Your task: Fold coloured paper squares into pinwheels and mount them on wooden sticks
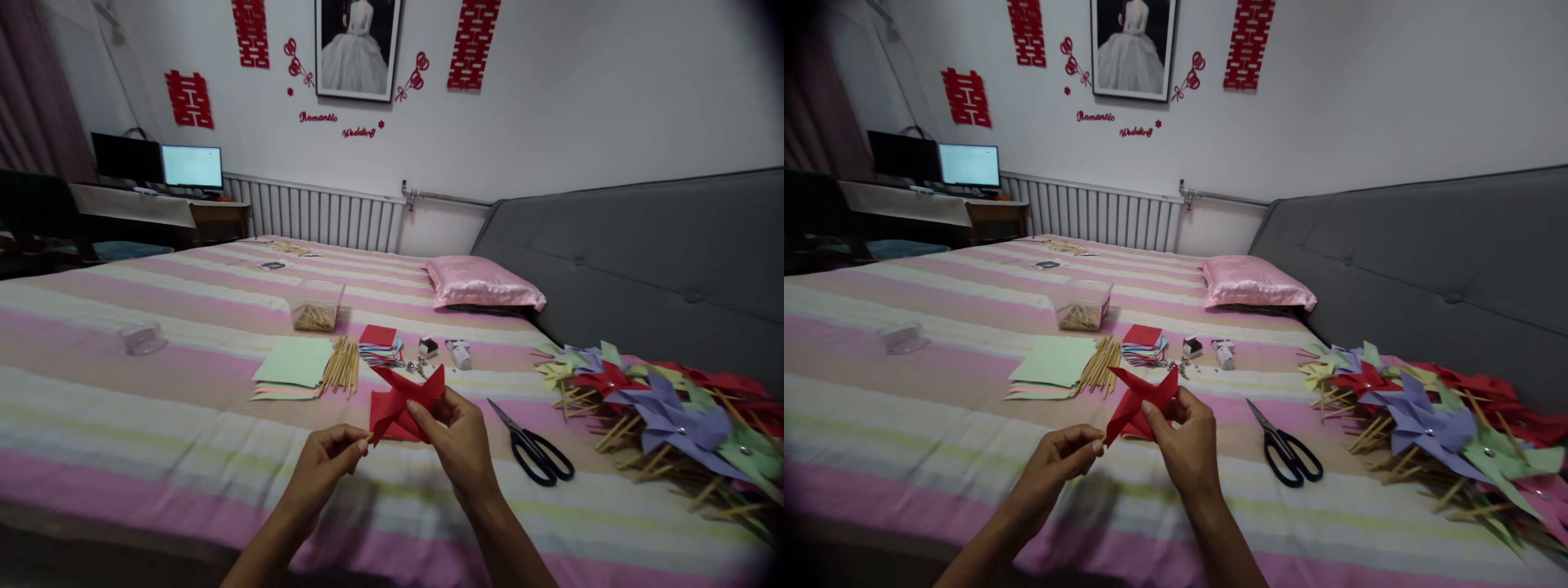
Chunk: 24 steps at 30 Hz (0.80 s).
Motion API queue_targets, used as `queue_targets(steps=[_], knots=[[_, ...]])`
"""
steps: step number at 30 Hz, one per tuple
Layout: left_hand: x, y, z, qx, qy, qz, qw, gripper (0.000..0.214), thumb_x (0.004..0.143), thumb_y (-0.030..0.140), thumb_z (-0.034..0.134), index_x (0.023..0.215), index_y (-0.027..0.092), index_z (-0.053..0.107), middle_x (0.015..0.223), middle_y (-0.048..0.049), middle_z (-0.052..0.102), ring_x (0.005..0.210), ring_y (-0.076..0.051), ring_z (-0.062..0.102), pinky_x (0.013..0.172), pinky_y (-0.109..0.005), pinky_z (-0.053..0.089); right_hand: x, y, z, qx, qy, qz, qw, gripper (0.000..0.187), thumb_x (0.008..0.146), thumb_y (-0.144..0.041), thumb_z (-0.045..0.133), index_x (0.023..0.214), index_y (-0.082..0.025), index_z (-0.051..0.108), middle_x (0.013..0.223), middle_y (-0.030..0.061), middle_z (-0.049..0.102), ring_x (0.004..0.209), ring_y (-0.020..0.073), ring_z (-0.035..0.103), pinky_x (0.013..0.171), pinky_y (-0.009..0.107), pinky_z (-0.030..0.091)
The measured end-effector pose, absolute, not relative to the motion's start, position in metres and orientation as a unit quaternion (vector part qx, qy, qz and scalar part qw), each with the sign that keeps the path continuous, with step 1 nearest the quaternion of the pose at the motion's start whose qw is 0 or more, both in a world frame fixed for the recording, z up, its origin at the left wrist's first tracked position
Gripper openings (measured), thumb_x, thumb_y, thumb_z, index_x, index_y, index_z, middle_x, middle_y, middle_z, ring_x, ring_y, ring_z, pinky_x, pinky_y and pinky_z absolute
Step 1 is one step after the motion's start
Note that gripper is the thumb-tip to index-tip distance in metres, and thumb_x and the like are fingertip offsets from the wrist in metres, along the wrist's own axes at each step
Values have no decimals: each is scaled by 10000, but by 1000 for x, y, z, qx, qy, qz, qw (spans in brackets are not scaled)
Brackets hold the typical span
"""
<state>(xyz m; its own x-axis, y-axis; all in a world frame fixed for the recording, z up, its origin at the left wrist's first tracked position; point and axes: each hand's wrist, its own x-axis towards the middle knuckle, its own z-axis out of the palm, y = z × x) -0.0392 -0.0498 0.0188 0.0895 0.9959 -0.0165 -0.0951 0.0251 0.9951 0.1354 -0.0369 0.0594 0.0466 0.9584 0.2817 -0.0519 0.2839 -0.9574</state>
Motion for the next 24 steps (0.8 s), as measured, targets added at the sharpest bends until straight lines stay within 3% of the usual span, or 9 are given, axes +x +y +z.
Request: queue_targets(steps=[24], knots=[[-44,-60,20,471,440,530,551,250,594,350,730,669,115,693,511,19,517,463,-63,367,455,-205,253,138,-42,51,-494,-585,359,533,238,644,-360,705,794,-178,733,728,40,733,706,235,672,609,259,528]])
